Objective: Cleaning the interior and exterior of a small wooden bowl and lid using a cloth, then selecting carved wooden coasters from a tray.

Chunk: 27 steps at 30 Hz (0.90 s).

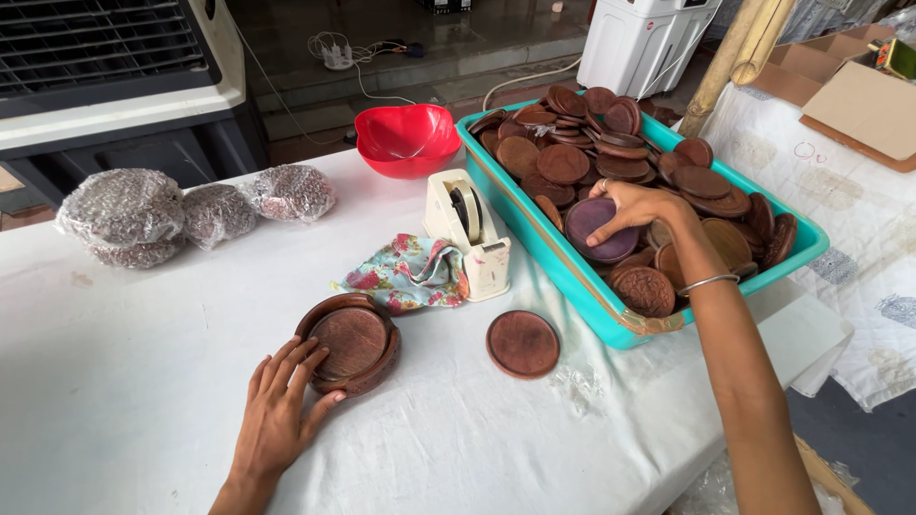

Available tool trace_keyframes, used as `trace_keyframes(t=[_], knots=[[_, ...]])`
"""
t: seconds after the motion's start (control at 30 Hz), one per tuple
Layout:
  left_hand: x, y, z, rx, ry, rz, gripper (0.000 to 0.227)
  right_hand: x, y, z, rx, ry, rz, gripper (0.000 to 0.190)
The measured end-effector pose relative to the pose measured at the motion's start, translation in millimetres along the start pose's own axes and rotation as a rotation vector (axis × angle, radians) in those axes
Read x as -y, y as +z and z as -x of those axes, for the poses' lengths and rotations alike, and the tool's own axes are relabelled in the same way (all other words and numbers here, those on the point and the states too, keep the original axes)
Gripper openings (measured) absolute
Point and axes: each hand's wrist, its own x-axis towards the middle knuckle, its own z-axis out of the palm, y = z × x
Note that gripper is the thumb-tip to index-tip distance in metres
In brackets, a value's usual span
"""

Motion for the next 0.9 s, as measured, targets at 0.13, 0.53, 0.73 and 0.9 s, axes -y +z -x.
trace_keyframes(t=[0.13,0.53,0.73,0.9], knots=[[-2.3,-3.8,-0.9,-0.010,0.004,0.008,0.069,4.9,-9.5,7.8,-0.067,-0.124,0.016,0.090],[-11.7,-16.0,-3.0,-0.096,0.052,0.048,0.071,47.6,-11.4,34.5,-0.672,-0.514,-0.875,0.058],[-30.0,-23.0,0.3,-0.218,0.156,0.162,0.070,190.9,69.0,59.1,-0.542,-0.563,-0.894,0.058],[-76.8,-25.3,-9.2,-0.163,-0.173,0.854,0.063,273.3,149.8,60.7,-0.175,-0.524,-1.014,0.054]])
